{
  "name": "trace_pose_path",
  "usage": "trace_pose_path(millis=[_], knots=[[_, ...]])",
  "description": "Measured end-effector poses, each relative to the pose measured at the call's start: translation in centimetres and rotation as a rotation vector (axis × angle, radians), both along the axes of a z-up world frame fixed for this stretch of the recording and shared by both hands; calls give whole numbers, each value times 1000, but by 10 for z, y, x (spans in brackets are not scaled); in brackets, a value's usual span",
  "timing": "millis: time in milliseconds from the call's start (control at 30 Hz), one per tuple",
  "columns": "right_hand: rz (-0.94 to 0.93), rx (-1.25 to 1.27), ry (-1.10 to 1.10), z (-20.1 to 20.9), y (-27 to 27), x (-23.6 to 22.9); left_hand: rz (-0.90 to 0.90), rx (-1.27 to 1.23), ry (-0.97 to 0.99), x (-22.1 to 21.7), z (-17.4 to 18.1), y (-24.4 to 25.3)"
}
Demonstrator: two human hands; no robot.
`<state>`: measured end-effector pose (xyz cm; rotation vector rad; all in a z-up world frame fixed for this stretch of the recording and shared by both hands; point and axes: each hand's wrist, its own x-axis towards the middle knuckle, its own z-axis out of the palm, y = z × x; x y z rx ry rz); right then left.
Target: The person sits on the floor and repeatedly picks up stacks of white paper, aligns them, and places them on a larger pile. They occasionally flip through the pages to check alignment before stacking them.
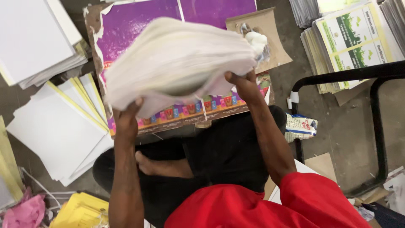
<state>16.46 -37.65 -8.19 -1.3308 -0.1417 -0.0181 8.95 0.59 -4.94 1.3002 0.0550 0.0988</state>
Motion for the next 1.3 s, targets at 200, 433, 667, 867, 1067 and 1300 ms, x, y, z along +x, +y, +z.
trace_pose_path(millis=[200,433,667,867,1067,1300], knots=[[208,-166,-342,27,-16,-4,-92,127,-120,-17,14,6],[40,-253,-218,34,7,12,70,280,-179,8,26,-20],[-65,-249,-355,52,16,0,206,298,-207,12,25,-28],[150,-220,-420,68,-1,-12,15,207,-381,-15,35,-24],[174,-158,-430,41,-8,6,-55,132,-141,1,28,-19],[-33,-107,-121,25,6,5,108,101,-127,15,-3,-26]])
